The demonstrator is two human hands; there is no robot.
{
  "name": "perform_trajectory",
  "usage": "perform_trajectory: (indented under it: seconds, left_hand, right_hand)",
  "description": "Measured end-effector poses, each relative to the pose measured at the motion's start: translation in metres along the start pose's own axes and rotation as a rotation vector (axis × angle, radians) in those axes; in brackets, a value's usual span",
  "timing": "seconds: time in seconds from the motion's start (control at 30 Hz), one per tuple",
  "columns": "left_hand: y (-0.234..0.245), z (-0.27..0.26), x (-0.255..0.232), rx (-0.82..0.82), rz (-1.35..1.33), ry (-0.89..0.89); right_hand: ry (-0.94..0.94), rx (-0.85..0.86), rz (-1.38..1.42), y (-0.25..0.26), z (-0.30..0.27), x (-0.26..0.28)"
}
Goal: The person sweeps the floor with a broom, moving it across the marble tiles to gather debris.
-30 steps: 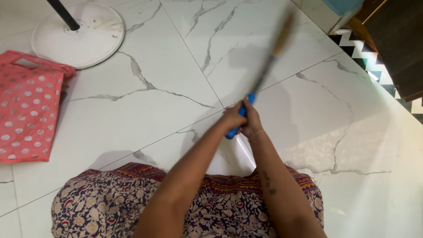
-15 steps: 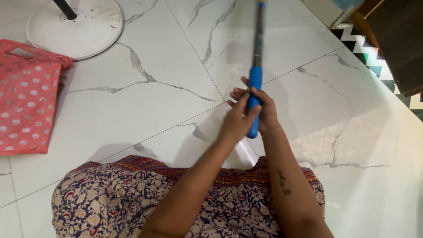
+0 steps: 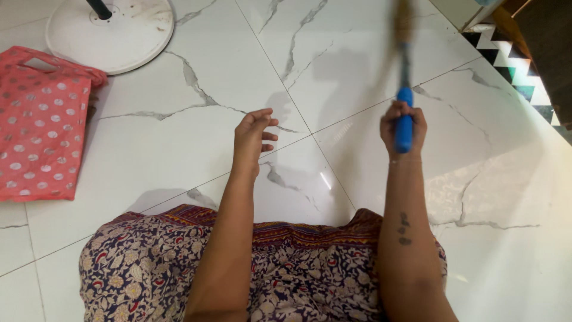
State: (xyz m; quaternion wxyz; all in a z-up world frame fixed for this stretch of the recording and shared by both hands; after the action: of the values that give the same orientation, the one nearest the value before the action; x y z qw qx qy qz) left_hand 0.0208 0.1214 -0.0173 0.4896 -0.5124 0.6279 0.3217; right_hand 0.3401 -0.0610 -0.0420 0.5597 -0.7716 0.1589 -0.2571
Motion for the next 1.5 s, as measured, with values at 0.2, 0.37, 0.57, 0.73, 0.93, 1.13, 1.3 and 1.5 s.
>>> perform_trajectory:
  seconds: [0.2, 0.37, 0.57, 0.73, 0.93, 1.13, 1.3, 1.5]
  left_hand:
    - [-0.026, 0.009, 0.016, 0.033, -0.022, 0.067]
    - [-0.061, 0.009, 0.017, 0.095, 0.032, 0.088]
    - [-0.033, 0.018, 0.023, 0.021, -0.018, 0.047]
    - [-0.004, 0.023, 0.033, -0.051, -0.034, 0.091]
    - [-0.027, 0.014, 0.037, 0.017, 0.01, 0.061]
    - [-0.054, -0.001, 0.042, 0.107, 0.122, 0.013]
    - [-0.063, -0.009, 0.034, 0.152, 0.129, -0.086]
    - [-0.054, -0.003, 0.022, 0.109, 0.038, -0.232]
  right_hand:
    - [0.184, -0.215, -0.311, -0.012, -0.029, -0.031]
    - [-0.122, -0.061, -0.539, -0.06, -0.068, -0.132]
    - [-0.796, -0.059, 0.527, -0.094, -0.058, -0.149]
    - [-0.62, -0.097, 0.805, -0.044, -0.02, -0.096]
    - [0.137, -0.012, 0.152, -0.021, -0.011, -0.001]
    - [0.714, -0.303, -0.615, -0.041, -0.059, -0.028]
    - [0.475, -0.151, -0.685, -0.069, -0.079, -0.099]
    - [-0.04, 0.179, -0.615, -0.11, -0.088, -0.156]
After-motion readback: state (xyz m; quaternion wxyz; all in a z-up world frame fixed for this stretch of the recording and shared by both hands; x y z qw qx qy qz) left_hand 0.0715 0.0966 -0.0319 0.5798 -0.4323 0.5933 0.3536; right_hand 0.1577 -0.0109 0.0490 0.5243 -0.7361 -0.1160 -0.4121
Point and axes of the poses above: each hand's wrist, its own z-axis towards the middle knuckle, its own y-axis out of the back of the hand, x = y × z, the point moved 10 cm from there along z, towards the middle knuckle, and after that the axes turned 14 degrees about -x, right-handed, at the moved point
